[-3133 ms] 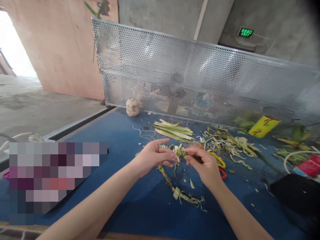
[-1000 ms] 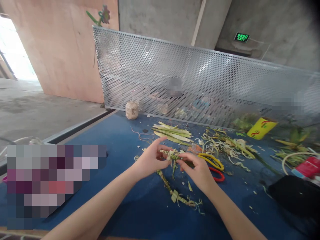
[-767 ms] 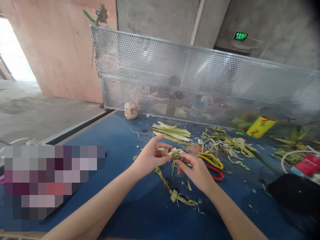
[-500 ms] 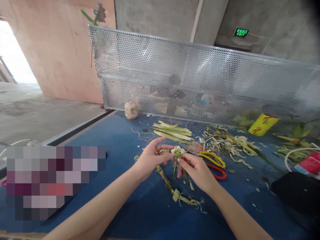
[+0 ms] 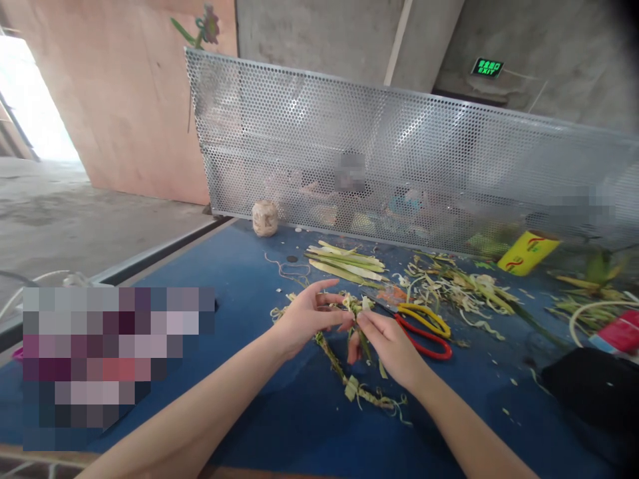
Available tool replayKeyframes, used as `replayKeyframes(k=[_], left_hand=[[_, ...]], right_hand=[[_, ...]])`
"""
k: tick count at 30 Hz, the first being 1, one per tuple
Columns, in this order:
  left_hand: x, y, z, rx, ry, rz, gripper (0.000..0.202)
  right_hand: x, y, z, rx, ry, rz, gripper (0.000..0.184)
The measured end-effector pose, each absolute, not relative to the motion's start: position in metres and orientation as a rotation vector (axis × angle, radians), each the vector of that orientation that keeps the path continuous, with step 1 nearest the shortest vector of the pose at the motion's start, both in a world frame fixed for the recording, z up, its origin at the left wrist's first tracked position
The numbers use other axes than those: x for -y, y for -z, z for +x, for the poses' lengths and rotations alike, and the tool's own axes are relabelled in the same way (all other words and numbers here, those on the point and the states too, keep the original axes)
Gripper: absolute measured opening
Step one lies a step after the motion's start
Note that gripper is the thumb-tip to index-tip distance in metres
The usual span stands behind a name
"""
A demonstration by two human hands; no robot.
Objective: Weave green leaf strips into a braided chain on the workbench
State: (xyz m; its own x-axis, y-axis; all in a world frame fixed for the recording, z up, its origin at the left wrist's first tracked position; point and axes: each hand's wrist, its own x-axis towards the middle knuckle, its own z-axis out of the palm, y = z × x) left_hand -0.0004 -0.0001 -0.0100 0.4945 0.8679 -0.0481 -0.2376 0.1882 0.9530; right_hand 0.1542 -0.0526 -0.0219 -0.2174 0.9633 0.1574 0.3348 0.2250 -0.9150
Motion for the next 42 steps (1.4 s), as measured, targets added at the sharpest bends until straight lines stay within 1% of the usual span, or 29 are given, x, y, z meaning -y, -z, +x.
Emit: replayKeyframes(k=[6,9,13,15,22,26,29,34,42], left_hand=[[0.006,0.007,0.003,-0.643,-0.804,0.996,0.088],[0.008,0.005,0.004,-0.659,-0.839,0.982,0.089],[0.006,0.006,0.003,-0.703,-0.888,1.044,0.085],[0.005,0.007,0.003,-0.757,-0.918,1.107,0.084],[0.003,0.013,0.001,-0.920,-1.057,1.437,0.079],[0.006,0.015,0.000,-0.962,-1.087,1.599,0.079],[0.007,0.014,-0.001,-0.963,-1.056,1.651,0.081],[0.008,0.014,-0.002,-0.945,-1.050,1.704,0.077],[0.011,0.014,-0.001,-0.908,-1.092,1.822,0.074]], right_hand=[[0.054,0.019,0.152,1.675,-1.054,-1.135,0.037],[0.053,0.019,0.153,1.696,-1.051,-1.156,0.038],[0.048,0.024,0.157,1.781,-0.883,-1.260,0.042],[0.044,0.027,0.161,1.790,-0.793,-1.297,0.041],[0.042,0.031,0.165,1.737,-0.447,-1.366,0.025],[0.045,0.031,0.161,1.754,-0.356,-1.356,0.018],[0.046,0.032,0.161,1.777,-0.331,-1.367,0.017],[0.046,0.031,0.164,1.736,-0.313,-1.399,0.020],[0.043,0.032,0.164,1.672,-0.469,-1.318,0.023]])
